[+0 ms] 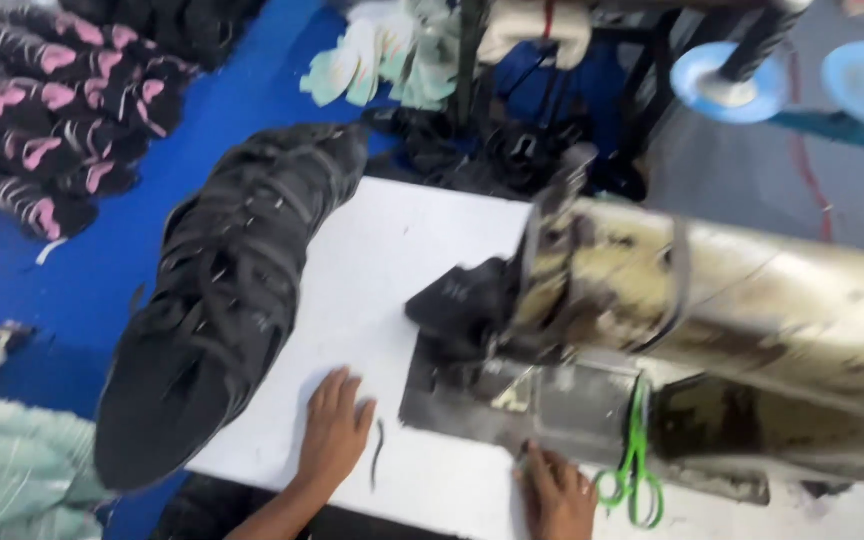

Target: The person picks up black sandals from a pile on the floor and places them on a white table. They then use a sewing machine to stitch the straps of the sandals, guiding the material under the needle with both hands. The person repeatedly picks up sandals, sews them, and places them back on the table.

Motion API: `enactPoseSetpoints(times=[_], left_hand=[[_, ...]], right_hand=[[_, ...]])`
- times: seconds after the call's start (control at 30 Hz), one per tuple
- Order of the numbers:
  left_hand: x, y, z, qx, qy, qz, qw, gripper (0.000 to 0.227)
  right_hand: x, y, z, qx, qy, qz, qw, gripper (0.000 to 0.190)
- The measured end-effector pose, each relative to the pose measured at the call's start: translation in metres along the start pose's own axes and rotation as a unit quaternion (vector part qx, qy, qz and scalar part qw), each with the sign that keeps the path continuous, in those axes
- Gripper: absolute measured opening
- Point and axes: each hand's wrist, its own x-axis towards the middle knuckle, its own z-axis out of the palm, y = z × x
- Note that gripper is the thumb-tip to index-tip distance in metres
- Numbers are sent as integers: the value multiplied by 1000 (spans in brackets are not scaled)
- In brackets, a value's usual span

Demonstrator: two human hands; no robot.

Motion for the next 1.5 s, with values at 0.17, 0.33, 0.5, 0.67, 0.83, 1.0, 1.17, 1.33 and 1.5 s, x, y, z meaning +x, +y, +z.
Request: enactPoseSetpoints(times=[0.17, 0.33, 0.5, 0.67, 0.83, 1.0, 1.17, 1.33, 1.5], left_hand=[[-7, -14, 10, -15, 47, 40, 998, 49], [-16, -20, 12, -53, 65, 34, 996, 48], [-16, -26, 18, -47, 92, 67, 992, 47], [-26, -69, -25, -136, 150, 169, 964, 29], [-21, -136, -135, -76, 285, 187, 937, 26], [-1, -194, -161, 65, 362, 31, 929, 40], [-2, -185, -137, 80, 288, -17, 954, 57], [10, -198, -147, 5, 350, -36, 936, 49], [20, -217, -182, -91, 268, -56, 957, 37]], right_hand=[[24, -31, -33, 12, -66, 17, 998, 33], [22, -29, -34, -8, -118, -43, 992, 18], [18, -27, -32, 199, -125, 131, 963, 23], [10, 1, -4, 424, -65, 214, 878, 28], [-18, 80, 36, 484, 1, 292, 825, 44], [-19, 93, 72, 257, -63, 225, 938, 36], [-7, 35, 42, 131, -115, 205, 963, 35], [12, -23, 5, 30, -139, 209, 968, 32], [11, -30, 1, 37, -136, 188, 972, 34]])
